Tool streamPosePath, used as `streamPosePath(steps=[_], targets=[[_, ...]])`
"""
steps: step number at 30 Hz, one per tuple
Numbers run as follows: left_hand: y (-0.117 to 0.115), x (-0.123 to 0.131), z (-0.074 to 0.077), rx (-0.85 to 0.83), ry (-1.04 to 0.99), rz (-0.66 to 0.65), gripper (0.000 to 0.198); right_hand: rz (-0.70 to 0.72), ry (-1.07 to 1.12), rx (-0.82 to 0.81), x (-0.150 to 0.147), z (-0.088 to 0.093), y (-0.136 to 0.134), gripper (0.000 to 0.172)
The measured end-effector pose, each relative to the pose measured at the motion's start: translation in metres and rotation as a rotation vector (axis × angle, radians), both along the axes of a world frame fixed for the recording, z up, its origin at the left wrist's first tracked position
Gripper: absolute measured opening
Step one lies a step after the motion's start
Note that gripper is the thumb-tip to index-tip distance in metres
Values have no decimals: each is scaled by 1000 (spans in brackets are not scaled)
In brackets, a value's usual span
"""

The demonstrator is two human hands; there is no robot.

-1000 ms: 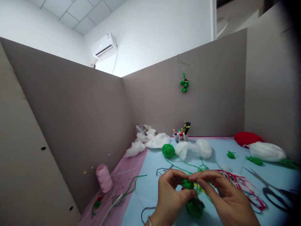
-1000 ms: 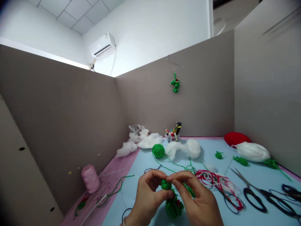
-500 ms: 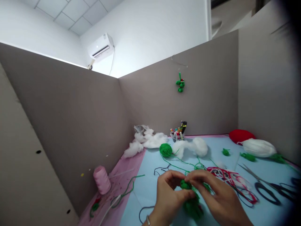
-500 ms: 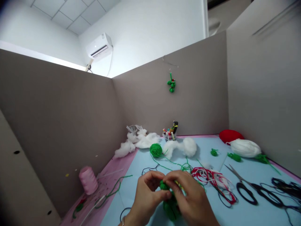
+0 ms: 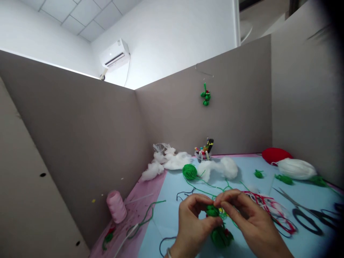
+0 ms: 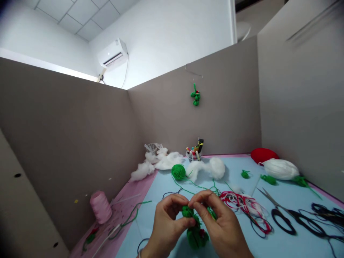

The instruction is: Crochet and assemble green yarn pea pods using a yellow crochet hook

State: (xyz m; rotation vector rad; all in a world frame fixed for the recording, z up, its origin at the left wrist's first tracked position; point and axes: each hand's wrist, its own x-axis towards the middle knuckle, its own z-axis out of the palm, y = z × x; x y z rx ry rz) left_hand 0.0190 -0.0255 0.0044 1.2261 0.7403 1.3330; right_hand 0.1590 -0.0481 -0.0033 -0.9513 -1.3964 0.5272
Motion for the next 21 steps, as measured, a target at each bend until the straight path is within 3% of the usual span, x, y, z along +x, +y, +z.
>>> streamPosePath(steps=[2, 7, 9, 13, 21], targets=[[1, 0, -2, -8, -3, -4, 35, -46, -55, 34, -3, -5, 0, 14], [2, -2, -7, 46, 47, -34, 29, -105, -395, 427, -11, -10, -4, 16], [2, -2, -6, 57, 59, -21, 29, -143, -322, 321, -10, -7, -5, 13], [0, -1, 0, 44, 58, 2, 31, -155, 51, 26, -5, 2, -6, 15], [-1, -2, 0, 40, 31, -14, 31, -101, 72, -38, -6, -9, -5, 18]])
